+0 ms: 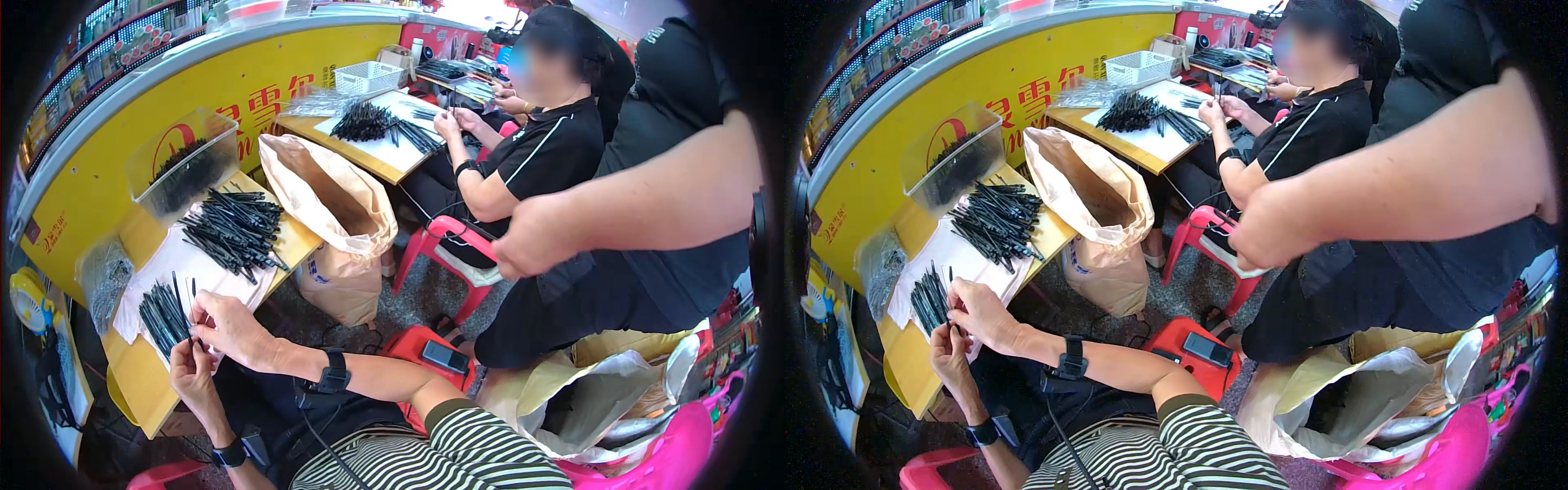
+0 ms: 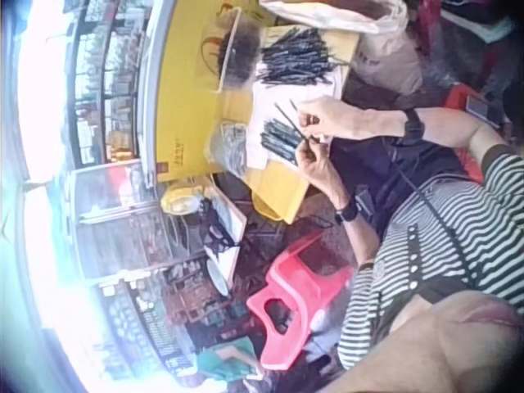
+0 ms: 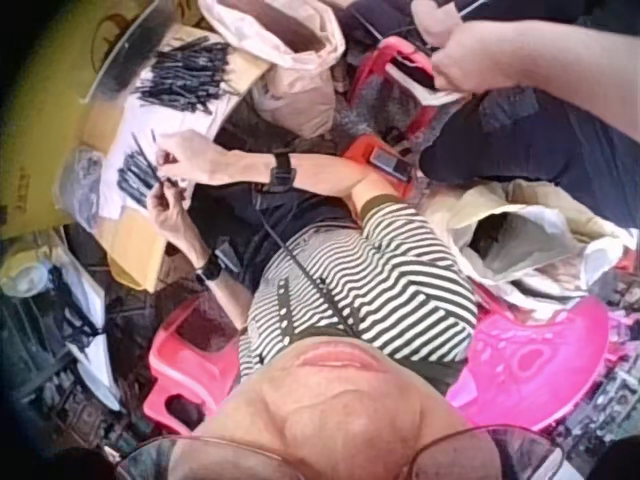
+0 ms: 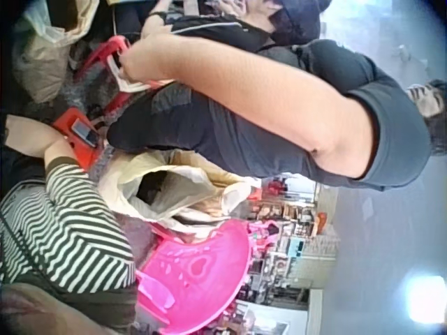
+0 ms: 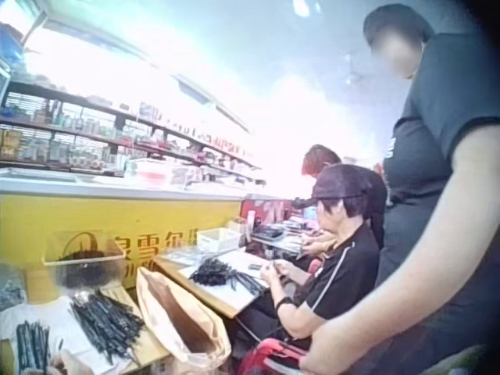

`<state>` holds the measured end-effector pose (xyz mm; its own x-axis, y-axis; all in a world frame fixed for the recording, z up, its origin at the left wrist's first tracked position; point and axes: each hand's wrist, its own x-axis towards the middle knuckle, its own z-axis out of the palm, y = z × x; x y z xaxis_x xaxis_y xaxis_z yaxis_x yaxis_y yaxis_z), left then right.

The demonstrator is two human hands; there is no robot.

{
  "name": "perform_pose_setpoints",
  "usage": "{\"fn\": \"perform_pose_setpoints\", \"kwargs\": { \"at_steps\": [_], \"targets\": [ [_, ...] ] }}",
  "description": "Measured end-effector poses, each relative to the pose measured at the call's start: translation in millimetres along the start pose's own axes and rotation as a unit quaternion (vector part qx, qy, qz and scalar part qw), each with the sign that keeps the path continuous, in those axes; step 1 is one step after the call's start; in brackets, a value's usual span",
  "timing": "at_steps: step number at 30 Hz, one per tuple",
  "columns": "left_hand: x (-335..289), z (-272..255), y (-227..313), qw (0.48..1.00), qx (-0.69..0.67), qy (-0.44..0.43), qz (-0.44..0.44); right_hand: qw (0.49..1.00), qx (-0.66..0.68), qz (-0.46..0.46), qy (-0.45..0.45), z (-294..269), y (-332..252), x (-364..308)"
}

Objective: Bundling or preparing black cable ties at a workstation.

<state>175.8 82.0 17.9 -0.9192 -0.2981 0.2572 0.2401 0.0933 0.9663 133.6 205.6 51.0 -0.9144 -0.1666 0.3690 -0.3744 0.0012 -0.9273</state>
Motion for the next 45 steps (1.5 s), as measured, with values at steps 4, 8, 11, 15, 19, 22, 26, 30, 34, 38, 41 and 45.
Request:
{"fn": "perform_pose_setpoints", "kwargs": {
  "at_steps": [4, 8, 11, 15, 19, 22, 26, 30, 34, 38, 41, 45],
  "targets": [
    [1.4, 4.3, -0.8, 1.0, 0.008, -0.009, 0.018, 0.999, -0.017, -0.03, 0.018, 2.1, 5.7, -0.5],
    [6.1, 5.6, -2.3, 0.999, -0.041, -0.021, -0.026, 0.999, 0.031, 0.029, -0.006, -1.3, 8.4, 1.2],
    [8.1, 6.7, -4.8, 1.0, -0.007, -0.016, -0.01, 0.999, 0.027, 0.03, -0.012, -5.2, 8.1, 2.3],
    [8.4, 12.1, -3.5, 0.998, -0.016, -0.035, 0.044, 0.994, 0.079, 0.065, -0.021, -8.6, 7.5, 2.4],
    [12.8, 16.2, 2.7, 0.998, 0.002, -0.053, -0.021, 0.998, 0.023, 0.058, -0.006, -11.5, 11.7, 4.5],
    [14.5, 12.3, 0.3, 0.996, -0.04, -0.064, -0.038, 0.998, -0.022, 0.049, -0.026, -15.5, 18.3, 6.2],
    [18.6, -0.8, -9.6, 0.971, -0.15, -0.115, -0.144, 0.992, 0.06, 0.087, -0.067, -18.4, 21.8, 7.0],
    [18.4, -9.2, -14.4, 0.941, -0.226, -0.171, -0.184, 0.98, 0.116, 0.137, -0.091, -20.0, 24.6, 13.6],
    [16.6, -13.3, -16.2, 0.949, -0.219, -0.16, -0.158, 0.979, 0.079, 0.169, -0.088, -15.5, 23.9, 14.7],
    [15.7, -14.4, -20.4, 0.957, -0.224, -0.125, -0.136, 0.985, 0.058, 0.136, -0.087, -8.7, 22.8, 11.1],
    [13.6, -12.1, -23.0, 0.956, -0.236, -0.105, -0.137, 0.984, 0.066, 0.145, -0.079, -5.1, 22.5, 10.1],
    [10.6, -10.5, -23.3, 0.972, -0.188, -0.086, -0.113, 0.98, 0.081, 0.163, -0.079, -5.2, 21.3, 10.0]
  ]
}}
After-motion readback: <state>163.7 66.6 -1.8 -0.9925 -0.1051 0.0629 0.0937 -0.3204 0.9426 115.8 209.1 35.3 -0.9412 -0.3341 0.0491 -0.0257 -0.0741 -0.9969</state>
